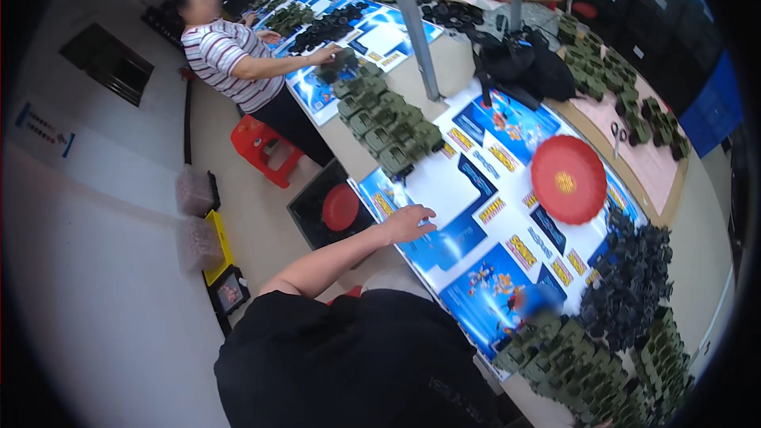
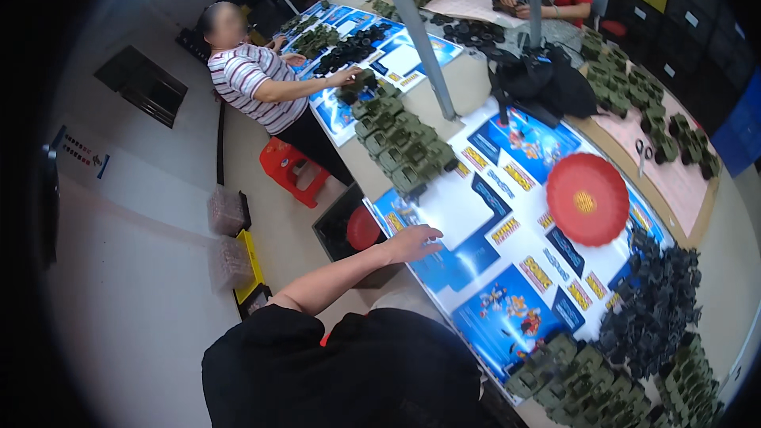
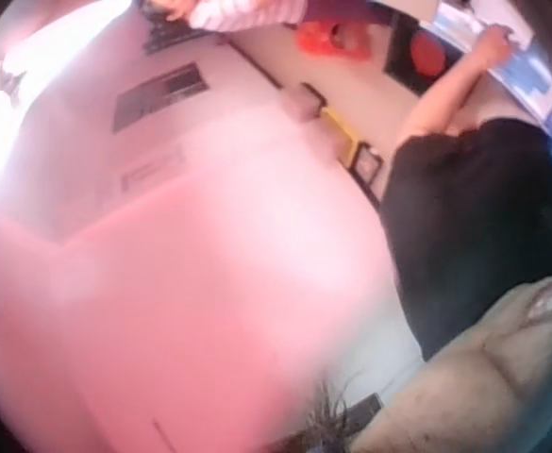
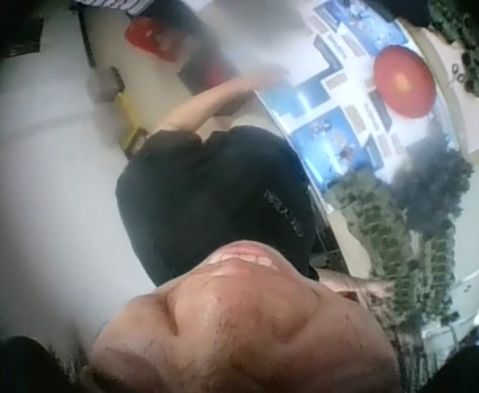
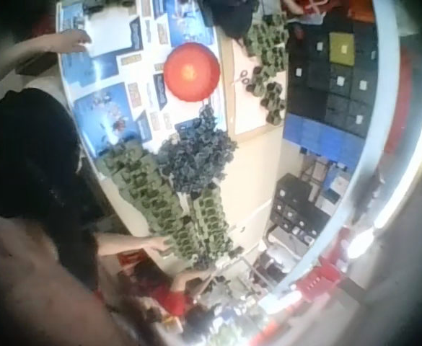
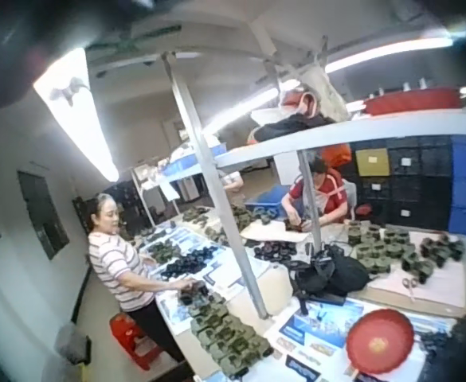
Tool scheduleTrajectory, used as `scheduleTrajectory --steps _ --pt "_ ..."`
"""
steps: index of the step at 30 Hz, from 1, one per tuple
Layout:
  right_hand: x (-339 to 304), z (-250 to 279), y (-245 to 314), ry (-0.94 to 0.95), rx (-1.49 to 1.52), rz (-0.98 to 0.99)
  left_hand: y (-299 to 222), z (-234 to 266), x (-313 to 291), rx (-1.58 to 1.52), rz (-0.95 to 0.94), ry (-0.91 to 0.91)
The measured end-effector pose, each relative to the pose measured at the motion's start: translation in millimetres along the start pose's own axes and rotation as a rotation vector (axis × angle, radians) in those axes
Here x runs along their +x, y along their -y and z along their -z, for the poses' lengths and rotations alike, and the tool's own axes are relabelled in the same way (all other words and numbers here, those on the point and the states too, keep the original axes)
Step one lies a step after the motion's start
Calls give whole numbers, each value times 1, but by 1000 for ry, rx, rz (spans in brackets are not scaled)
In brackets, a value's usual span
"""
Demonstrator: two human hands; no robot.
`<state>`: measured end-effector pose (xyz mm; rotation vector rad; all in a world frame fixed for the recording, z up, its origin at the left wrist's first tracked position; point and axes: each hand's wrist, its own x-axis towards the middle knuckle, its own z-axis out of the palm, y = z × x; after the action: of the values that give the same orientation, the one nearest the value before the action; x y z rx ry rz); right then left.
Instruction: The person assembles green plastic toy vehicles by hand, attaching black wheels to the chassis and placing the completed units on a table. The workspace contains numerous unassembled parts and packaging materials.
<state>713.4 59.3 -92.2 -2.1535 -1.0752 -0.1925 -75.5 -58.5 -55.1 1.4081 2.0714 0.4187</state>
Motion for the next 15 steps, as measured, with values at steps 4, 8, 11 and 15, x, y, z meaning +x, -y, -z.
scheduleTrajectory --steps 4,8,11,15 --pt "-77 -9 149 113 127 189 85 46 29 172 49 -352" --pt "-110 -75 151 273 306 224 115 74 100 324 32 -456" --pt "-196 -113 267 559 574 143 150 63 89 199 255 -390" --pt "-309 -153 373 711 604 271 145 54 89 193 213 -385"
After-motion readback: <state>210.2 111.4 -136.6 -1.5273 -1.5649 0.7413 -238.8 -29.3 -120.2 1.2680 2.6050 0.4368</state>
